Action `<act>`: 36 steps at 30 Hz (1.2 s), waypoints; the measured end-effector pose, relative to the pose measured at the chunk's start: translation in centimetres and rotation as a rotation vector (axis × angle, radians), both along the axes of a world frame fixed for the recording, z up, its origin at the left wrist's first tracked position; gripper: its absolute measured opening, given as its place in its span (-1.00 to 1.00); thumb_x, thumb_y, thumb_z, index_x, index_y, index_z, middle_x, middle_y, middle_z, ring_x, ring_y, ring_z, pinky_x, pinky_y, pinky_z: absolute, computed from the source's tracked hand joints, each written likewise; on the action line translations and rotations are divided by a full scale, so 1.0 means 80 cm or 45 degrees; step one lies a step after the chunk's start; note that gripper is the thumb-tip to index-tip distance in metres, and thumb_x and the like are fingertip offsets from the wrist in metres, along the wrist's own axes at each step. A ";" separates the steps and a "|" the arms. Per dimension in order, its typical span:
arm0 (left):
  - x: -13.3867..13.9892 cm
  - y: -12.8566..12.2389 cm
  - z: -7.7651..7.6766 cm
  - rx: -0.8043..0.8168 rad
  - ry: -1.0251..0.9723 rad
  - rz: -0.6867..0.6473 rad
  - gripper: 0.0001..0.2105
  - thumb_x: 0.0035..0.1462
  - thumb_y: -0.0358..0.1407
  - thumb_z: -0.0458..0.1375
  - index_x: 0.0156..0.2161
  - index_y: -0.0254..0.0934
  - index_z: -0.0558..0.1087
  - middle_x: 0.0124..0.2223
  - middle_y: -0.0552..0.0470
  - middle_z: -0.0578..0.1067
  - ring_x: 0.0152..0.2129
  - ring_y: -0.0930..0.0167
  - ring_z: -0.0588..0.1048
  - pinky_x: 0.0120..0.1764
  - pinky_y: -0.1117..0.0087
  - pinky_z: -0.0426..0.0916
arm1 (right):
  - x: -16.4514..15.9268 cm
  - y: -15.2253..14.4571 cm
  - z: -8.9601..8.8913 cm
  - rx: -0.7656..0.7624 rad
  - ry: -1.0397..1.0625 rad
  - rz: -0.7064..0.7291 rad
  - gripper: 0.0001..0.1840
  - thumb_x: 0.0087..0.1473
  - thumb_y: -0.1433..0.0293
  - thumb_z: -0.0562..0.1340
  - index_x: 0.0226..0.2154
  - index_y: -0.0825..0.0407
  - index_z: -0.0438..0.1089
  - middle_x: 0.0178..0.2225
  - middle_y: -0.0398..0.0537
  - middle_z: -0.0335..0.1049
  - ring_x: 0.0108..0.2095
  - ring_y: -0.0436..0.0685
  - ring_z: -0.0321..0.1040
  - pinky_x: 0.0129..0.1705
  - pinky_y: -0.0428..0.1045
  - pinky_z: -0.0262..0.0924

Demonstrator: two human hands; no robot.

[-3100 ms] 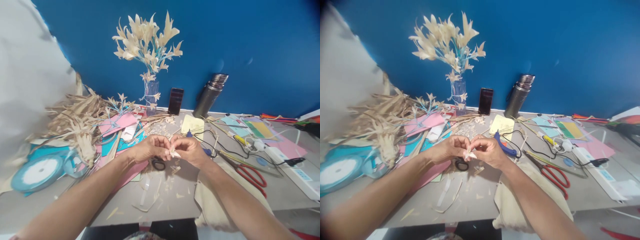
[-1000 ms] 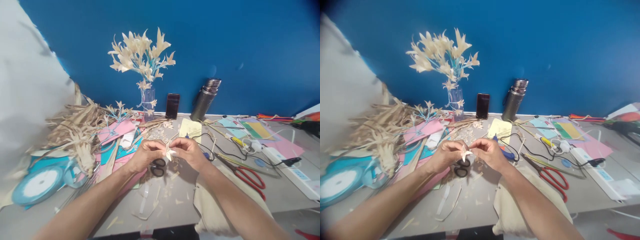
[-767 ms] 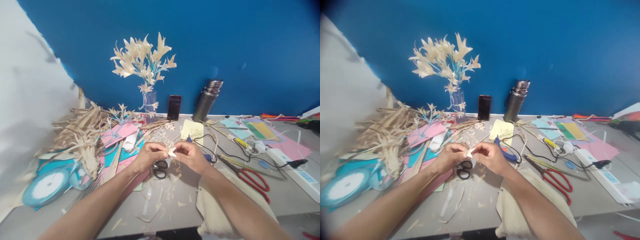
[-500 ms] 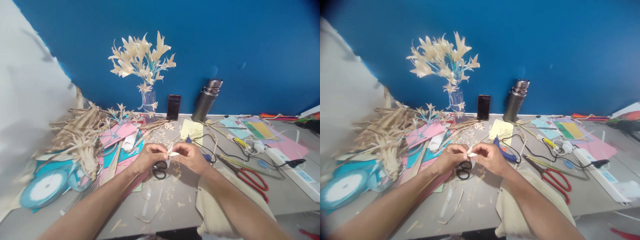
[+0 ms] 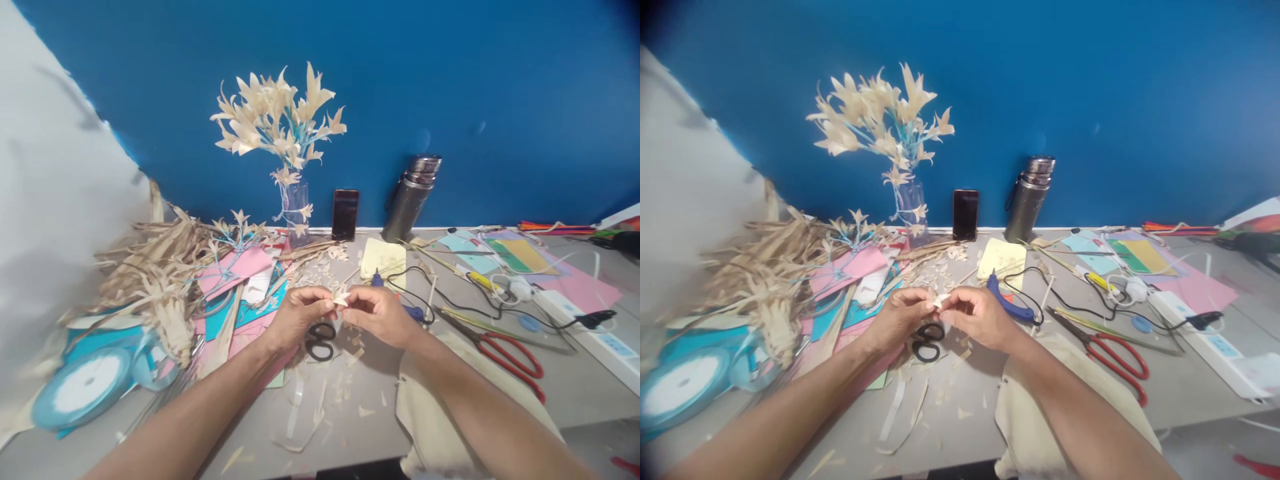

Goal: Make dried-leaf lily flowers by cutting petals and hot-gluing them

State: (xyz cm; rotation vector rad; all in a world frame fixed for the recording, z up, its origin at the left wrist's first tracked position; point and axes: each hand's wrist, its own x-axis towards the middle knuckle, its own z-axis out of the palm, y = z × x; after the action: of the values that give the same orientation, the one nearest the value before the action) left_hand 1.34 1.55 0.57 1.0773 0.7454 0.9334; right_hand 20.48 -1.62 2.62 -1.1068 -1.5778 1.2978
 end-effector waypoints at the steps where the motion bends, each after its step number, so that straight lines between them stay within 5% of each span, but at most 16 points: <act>1: 0.001 -0.002 0.000 -0.022 0.011 0.016 -0.79 -0.07 -0.22 0.40 -0.48 -0.33 0.54 -0.53 0.02 0.52 -0.57 0.47 0.43 -0.45 0.47 0.26 | 0.001 0.001 -0.001 -0.010 -0.018 -0.004 -0.81 0.05 0.27 0.34 -0.38 0.07 0.45 -0.47 -0.11 0.46 -0.56 0.01 0.36 -0.52 -0.10 0.24; 10: 0.001 -0.003 0.013 0.226 0.108 0.146 -0.87 -0.07 -0.32 0.38 -0.52 -0.30 0.56 -0.51 0.08 0.46 -0.55 0.50 0.38 -0.43 0.49 0.27 | 0.007 0.006 -0.001 0.000 -0.046 0.042 -0.76 0.05 0.23 0.36 -0.35 0.07 0.47 -0.52 -0.13 0.42 -0.56 0.00 0.31 -0.49 -0.10 0.17; 18: 0.005 -0.006 0.002 -0.092 0.095 0.092 -0.83 -0.12 -0.29 0.41 -0.44 -0.33 0.56 -0.54 0.08 0.47 -0.62 0.50 0.40 -0.53 0.50 0.26 | 0.021 0.016 0.007 -0.067 0.197 0.018 -0.62 0.16 0.12 0.23 -0.30 0.12 0.52 -0.58 -0.14 0.31 -0.56 -0.04 0.18 -0.53 -0.12 0.00; 27: 0.008 -0.004 0.002 0.019 0.100 -0.045 -0.84 -0.15 -0.32 0.42 -0.51 -0.33 0.54 -0.51 0.08 0.48 -0.60 0.50 0.42 -0.49 0.50 0.30 | 0.017 0.015 0.001 -0.108 0.170 0.135 -0.49 0.09 -0.02 0.26 -0.33 0.13 0.52 -0.57 -0.16 0.27 -0.58 -0.05 0.11 -0.54 -0.12 -0.07; 36: 0.009 -0.009 -0.002 -0.025 0.107 -0.051 -0.76 -0.05 -0.25 0.39 -0.27 -0.35 0.59 -0.47 -0.01 0.57 -0.58 0.47 0.48 -0.46 0.46 0.34 | 0.007 0.009 0.010 -0.069 0.160 -0.103 -0.61 0.00 0.09 0.36 -0.52 0.10 0.44 -0.66 -0.23 0.21 -0.63 -0.09 0.06 -0.57 -0.12 -0.08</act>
State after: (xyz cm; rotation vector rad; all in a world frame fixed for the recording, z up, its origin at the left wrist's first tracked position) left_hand 2.04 0.86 0.44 1.1160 0.7977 0.8498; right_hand 21.00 -0.90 3.39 -1.0896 -1.3991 1.3361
